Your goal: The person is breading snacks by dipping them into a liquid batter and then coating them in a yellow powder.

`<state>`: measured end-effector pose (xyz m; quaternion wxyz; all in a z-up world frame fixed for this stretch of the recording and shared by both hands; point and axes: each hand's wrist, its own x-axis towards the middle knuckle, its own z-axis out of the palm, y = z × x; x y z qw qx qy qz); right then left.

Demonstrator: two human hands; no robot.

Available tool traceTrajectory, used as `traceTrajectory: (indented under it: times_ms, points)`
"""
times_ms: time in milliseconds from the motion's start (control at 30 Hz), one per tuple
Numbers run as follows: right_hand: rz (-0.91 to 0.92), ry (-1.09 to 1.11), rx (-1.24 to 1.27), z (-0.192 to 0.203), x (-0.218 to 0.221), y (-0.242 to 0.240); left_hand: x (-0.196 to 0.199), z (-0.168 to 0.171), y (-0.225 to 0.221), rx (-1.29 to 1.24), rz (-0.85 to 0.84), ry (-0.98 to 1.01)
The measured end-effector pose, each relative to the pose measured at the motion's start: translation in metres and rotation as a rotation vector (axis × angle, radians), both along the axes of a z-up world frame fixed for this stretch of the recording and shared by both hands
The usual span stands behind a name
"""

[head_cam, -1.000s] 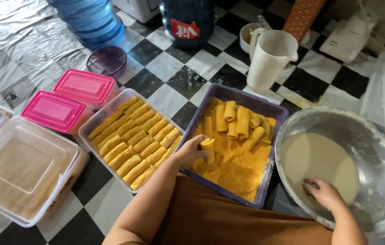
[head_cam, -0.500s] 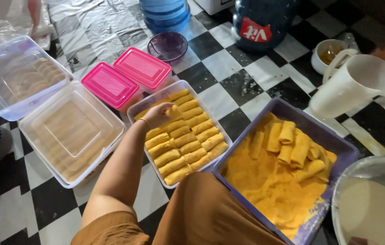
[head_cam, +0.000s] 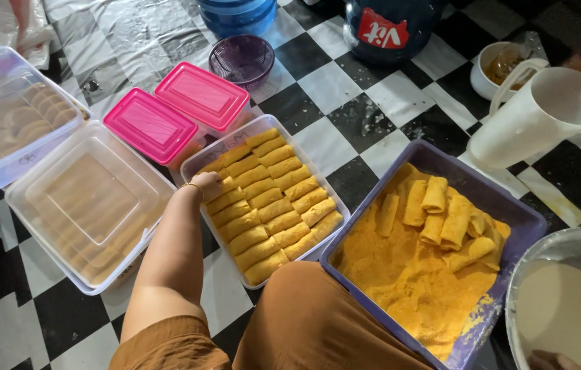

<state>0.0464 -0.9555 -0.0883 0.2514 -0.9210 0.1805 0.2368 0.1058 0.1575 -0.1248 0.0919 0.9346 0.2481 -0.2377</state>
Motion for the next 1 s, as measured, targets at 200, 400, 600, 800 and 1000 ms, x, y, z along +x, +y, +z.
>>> traceTrajectory:
  times_ms: [200,400,600,800,1000]
  points:
    - [0.042,0.134,-0.120,-0.016,-0.015,0.035,-0.008,0.088,-0.058,0.406,-0.498,0.669]
    - [0.010,0.036,-0.037,0.043,-0.031,0.073,0.011,0.279,-0.310,-0.309,-0.273,-0.731]
    - [-0.100,0.003,0.118,0.083,-0.036,0.103,0.052,0.135,-0.497,-0.713,-0.149,-0.728]
    - [-0.214,-0.019,0.317,0.102,-0.038,0.112,0.041,0.162,-0.522,-0.912,0.308,-0.472]
    - [-0.153,-0.032,0.241,0.115,-0.035,0.120,0.013,0.138,-0.520,-0.699,-0.113,-0.687]
